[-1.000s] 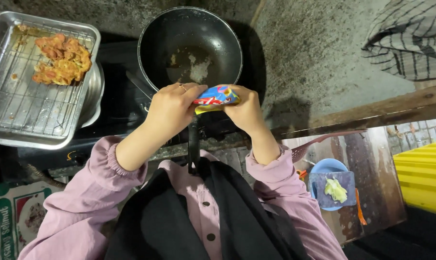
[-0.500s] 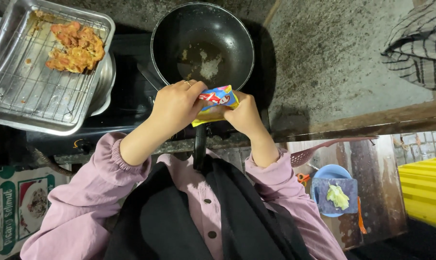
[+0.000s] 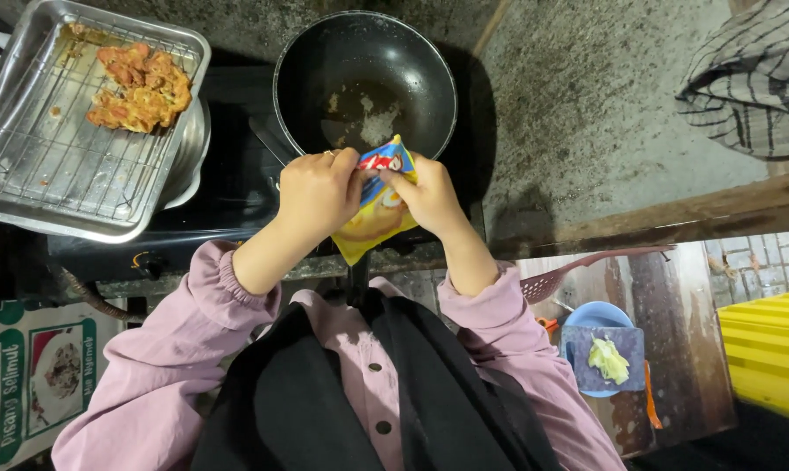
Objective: Melting butter in a frying pan and sautéing chopped garlic transferred from a cutting board.
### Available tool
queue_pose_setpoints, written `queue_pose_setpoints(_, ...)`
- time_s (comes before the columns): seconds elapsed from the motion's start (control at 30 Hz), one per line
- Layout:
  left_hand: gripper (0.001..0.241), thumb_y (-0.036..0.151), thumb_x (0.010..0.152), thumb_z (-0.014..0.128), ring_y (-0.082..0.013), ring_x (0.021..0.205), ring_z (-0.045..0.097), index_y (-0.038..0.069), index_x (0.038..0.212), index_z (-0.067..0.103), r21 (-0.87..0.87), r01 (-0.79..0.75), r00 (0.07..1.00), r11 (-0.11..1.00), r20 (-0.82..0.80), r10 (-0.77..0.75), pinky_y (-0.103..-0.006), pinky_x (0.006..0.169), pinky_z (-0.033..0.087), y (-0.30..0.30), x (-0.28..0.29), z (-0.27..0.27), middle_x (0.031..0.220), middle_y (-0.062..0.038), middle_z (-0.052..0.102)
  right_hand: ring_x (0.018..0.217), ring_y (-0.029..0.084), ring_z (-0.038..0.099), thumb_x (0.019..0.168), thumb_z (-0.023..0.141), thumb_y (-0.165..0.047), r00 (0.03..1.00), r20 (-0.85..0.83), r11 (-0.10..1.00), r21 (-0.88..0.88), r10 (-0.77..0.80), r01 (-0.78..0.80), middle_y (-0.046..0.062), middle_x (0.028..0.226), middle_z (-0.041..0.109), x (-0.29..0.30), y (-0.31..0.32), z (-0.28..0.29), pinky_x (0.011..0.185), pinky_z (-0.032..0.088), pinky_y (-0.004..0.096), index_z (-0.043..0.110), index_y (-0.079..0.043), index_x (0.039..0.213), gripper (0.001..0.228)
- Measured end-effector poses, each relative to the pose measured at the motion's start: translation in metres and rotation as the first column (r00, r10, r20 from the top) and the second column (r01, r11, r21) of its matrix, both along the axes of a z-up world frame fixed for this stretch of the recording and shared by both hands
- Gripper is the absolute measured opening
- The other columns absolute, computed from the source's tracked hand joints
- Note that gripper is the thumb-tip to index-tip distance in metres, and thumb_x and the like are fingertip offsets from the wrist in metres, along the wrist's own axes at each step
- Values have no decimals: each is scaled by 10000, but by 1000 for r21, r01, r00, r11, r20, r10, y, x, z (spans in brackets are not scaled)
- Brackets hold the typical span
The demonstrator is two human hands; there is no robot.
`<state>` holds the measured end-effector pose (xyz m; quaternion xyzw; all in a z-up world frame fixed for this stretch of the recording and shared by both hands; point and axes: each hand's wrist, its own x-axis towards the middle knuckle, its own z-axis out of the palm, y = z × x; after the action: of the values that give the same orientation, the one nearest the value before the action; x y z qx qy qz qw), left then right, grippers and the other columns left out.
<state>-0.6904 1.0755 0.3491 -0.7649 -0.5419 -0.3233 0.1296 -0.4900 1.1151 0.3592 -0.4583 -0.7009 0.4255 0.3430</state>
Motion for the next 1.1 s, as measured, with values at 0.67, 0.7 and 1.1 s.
queue_pose_setpoints(0.67, 235, 323, 797, 780, -228, 534, 665, 171, 708, 624, 125, -205, 978, 971, 0, 206, -352, 591, 527, 25, 23, -17, 568, 10, 558, 692, 407, 695, 974, 714, -394, 945, 211, 858, 501, -250, 115, 140, 622, 644, -6, 23, -44, 600, 553, 493, 667, -56, 758, 403)
queue_pose_setpoints(0.7, 233, 327, 783, 791, -222, 529, 667, 177, 700, 633, 110, -217, 975, 970, -13, 220, -350, 586, 527, 25, 23, -17, 561, 16, 560, 689, 392, 701, 983, 696, -392, 934, 234, 848, 518, -269, 114, 125, 628, 652, -5, 23, -47, 601, 556, 495, 674, -74, 764, 387)
queue_pose_setpoints(1.1, 250, 349, 885, 682, -204, 509, 665, 196, 695, 631, 109, -261, 950, 959, -145, 276, -335, 585, 516, 35, 31, -17, 569, 28, 568, 667, 312, 720, 970, 647, -353, 864, 338, 741, 669, -373, 58, 55, 643, 669, -10, 39, -80, 622, 578, 407, 695, -115, 817, 287)
